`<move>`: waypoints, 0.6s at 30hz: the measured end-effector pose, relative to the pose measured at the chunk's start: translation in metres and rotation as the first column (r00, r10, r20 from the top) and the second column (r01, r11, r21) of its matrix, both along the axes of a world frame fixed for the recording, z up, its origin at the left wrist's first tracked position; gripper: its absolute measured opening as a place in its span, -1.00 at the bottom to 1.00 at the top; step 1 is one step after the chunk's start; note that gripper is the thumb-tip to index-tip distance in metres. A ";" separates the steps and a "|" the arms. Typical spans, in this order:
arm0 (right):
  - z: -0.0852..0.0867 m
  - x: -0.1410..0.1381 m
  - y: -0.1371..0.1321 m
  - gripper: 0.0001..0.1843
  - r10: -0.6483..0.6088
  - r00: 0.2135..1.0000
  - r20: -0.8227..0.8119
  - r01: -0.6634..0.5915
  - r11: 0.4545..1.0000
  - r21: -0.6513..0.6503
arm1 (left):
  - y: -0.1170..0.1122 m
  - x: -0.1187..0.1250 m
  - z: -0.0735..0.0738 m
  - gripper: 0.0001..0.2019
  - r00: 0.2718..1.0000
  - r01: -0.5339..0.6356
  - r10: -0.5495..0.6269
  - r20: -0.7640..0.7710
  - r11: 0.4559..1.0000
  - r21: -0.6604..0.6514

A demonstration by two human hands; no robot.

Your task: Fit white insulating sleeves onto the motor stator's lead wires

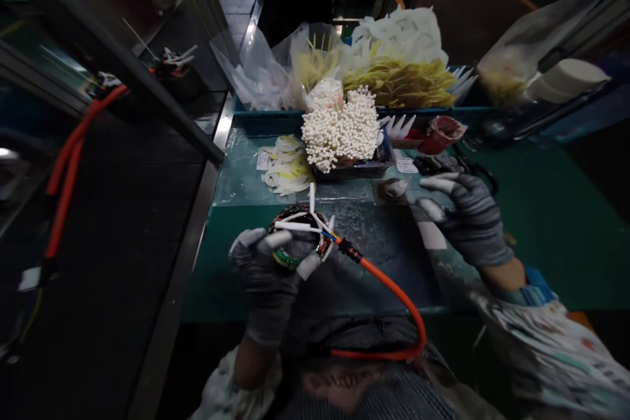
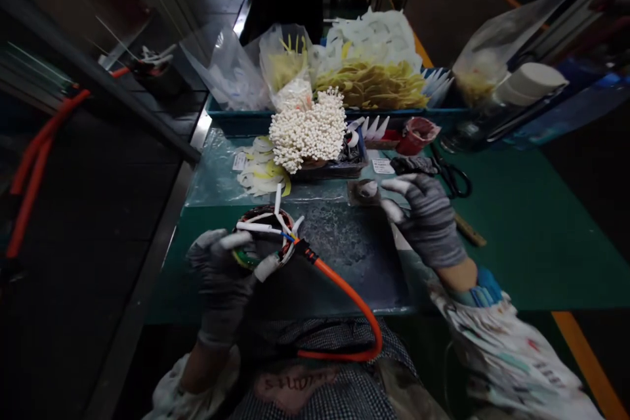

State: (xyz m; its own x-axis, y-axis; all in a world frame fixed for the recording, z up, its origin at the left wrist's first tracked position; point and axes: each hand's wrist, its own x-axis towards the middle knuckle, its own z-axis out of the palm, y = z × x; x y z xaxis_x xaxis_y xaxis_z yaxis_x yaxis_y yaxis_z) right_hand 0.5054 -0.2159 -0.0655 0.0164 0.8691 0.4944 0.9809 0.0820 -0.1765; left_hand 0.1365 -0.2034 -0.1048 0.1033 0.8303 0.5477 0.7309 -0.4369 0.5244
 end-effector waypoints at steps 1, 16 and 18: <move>0.007 -0.011 0.014 -0.74 0.040 0.999 -0.016 -0.039 0.998 0.050 | 0.000 -0.001 0.004 -0.75 0.996 -0.002 0.006 -0.085 0.999 0.046; 0.040 -0.091 0.080 -0.90 0.204 0.896 -0.394 -0.174 0.979 0.109 | 0.006 -0.043 0.050 -0.66 0.658 0.535 -0.337 -0.674 0.839 0.103; 0.055 -0.098 0.062 -0.83 0.202 0.832 -0.517 -0.176 0.979 0.099 | 0.007 -0.043 0.042 -0.70 0.674 0.539 -0.336 -0.657 0.833 0.127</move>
